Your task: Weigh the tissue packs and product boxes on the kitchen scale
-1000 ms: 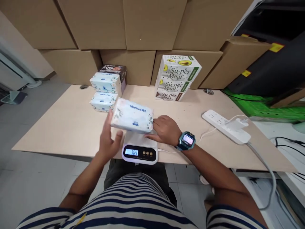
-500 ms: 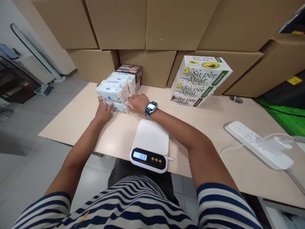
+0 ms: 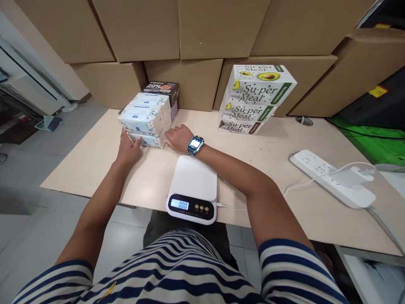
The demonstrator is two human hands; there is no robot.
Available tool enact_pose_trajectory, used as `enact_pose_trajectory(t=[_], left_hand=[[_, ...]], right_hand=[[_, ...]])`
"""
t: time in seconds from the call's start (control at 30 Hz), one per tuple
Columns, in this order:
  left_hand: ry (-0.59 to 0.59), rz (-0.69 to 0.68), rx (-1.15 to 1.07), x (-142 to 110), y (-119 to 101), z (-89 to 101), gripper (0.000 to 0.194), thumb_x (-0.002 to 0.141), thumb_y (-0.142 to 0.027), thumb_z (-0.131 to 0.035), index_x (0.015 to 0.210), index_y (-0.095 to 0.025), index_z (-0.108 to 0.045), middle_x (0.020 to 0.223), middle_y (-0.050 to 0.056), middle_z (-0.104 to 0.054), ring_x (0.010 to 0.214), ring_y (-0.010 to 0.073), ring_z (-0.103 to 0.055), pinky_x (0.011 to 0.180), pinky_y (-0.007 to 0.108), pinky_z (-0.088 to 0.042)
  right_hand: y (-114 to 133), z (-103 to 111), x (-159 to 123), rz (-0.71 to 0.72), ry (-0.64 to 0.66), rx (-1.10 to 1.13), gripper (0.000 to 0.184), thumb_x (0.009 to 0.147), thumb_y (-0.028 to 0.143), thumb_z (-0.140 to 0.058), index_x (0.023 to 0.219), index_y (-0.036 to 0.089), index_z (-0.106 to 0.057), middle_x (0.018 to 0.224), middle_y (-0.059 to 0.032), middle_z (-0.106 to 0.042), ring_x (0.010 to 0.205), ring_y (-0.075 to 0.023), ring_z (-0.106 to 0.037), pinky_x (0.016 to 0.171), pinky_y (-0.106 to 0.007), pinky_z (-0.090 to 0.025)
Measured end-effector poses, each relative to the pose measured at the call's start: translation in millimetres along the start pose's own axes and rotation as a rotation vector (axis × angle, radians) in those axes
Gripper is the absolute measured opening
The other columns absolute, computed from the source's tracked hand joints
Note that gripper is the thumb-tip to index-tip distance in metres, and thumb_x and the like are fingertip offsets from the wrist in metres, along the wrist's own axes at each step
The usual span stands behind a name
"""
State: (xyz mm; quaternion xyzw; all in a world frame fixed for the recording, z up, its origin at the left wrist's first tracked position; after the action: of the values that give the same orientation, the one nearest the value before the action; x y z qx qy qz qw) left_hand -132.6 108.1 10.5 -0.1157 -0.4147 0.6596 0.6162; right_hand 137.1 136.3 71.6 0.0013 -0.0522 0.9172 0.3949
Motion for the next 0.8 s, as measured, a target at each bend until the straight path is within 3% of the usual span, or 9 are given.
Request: enact_pose_trajectory(t=[0.2,0.3,0.37,0.4,0.47,0.5,0.6,0.7,0.8], left_hand=[[-0.165,-0.104,-0.009,-7.8,-19.1,5.9,0.138,0.085,-0.098,-0.041,0.17,0.005,-0.009,0.183,0.033,0.004,0.178,0.0367,0.007,0.148,0.052,0.003],[-0.232,-0.316,-0.007,-16.0,-55.5,5.7,0.125,0.085,-0.1,-0.037,0.169,-0.009,-0.025,0.184,0.026,-0.013,0.178,0.0344,-0.005,0.148,0.052,-0.006],[-0.092,-0.569,0.037,-24.9,-94.5,-5.3,0.106,0.089,-0.096,-0.038,0.164,-0.021,-0.039,0.178,0.02,-0.035,0.174,0.0359,-0.024,0.146,0.056,-0.017],[0.049,-0.703,0.078,-30.4,-116.9,-14.9,0.098,0.092,-0.092,-0.039,0.162,-0.024,-0.044,0.173,0.018,-0.045,0.171,0.0366,-0.032,0.144,0.058,-0.022],[0.351,-0.891,0.184,-42.2,-161.1,-39.3,0.089,0.097,-0.086,-0.039,0.164,-0.027,-0.046,0.173,0.015,-0.047,0.17,0.038,-0.033,0.141,0.061,-0.025],[0.44,-0.94,0.223,-47.7,-180.7,-52.3,0.088,0.099,-0.084,-0.039,0.164,-0.025,-0.045,0.176,0.016,-0.043,0.17,0.0397,-0.032,0.14,0.062,-0.027],[0.518,-0.973,0.306,-60.8,-219.2,-87.3,0.084,0.102,-0.077,-0.043,0.162,-0.018,-0.05,0.172,0.022,-0.047,0.158,0.044,-0.047,0.132,0.065,-0.034],[0.562,-1.02,0.322,-67.8,-229.2,-111.2,0.083,0.1,-0.078,-0.048,0.156,-0.017,-0.058,0.154,0.023,-0.064,0.134,0.0408,-0.066,0.118,0.058,-0.048],[0.618,-1.071,0.33,-70.4,-232.2,-126.7,0.082,0.1,-0.078,-0.048,0.148,-0.014,-0.066,0.128,0.021,-0.076,0.113,0.0377,-0.073,0.104,0.053,-0.055]], right_hand=[[-4.5,1.2,-12.4,-0.001,-0.05,0.059,0.054,0.113,0.043,-0.034,0.139,0.006,-0.064,0.129,-0.0238,-0.068,0.124,-0.03,-0.063,0.106,-0.042,-0.042],[-6.0,-1.3,-18.5,-0.011,-0.094,0.085,0.047,0.111,0.045,-0.049,0.135,0.009,-0.067,0.128,-0.0164,-0.07,0.124,-0.0231,-0.067,0.114,-0.045,-0.05],[-5.3,-3.1,-19.8,-0.008,-0.133,0.109,0.046,0.108,0.046,-0.058,0.125,0.006,-0.072,0.122,-0.0133,-0.073,0.122,-0.0182,-0.069,0.12,-0.042,-0.053],[-4.3,-3.7,-19.4,-0.007,-0.154,0.123,0.048,0.108,0.048,-0.057,0.116,0.004,-0.075,0.118,-0.0133,-0.074,0.122,-0.0171,-0.069,0.122,-0.039,-0.053],[-1.8,-3.7,-18.1,-0.01,-0.189,0.145,0.054,0.109,0.051,-0.051,0.101,0.005,-0.077,0.11,-0.0145,-0.074,0.127,-0.0183,-0.069,0.125,-0.041,-0.052],[-0.4,-3.1,-17.7,-0.015,-0.197,0.148,0.056,0.109,0.054,-0.05,0.105,0.005,-0.078,0.111,-0.0142,-0.074,0.13,-0.0189,-0.068,0.126,-0.044,-0.052],[2.3,-1.3,-22.0,-0.052,-0.193,0.114,0.046,0.107,0.052,-0.058,0.127,0.014,-0.072,0.128,-0.0129,-0.072,0.134,-0.0207,-0.064,0.126,-0.051,-0.05],[1.0,-6.5,-32.3,-0.157,-0.168,0.041,0.046,0.107,0.05,-0.061,0.133,0.013,-0.067,0.132,-0.0119,-0.068,0.131,-0.02,-0.064,0.125,-0.049,-0.05],[-6.2,-20.7,-41.0,-0.255,-0.125,-0.014,0.047,0.106,0.053,-0.062,0.129,0.012,-0.067,0.126,-0.0101,-0.068,0.125,-0.0184,-0.065,0.12,-0.046,-0.055]])
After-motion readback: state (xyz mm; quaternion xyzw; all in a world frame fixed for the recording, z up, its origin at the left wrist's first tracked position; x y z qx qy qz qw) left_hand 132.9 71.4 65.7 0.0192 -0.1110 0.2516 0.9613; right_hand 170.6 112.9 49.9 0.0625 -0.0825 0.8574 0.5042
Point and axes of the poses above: each hand's wrist, its own x-axis towards the middle knuckle, its own z-axis out of the back of the hand, y = z × x, the point moved 1 cm from there along x, towards the middle knuckle
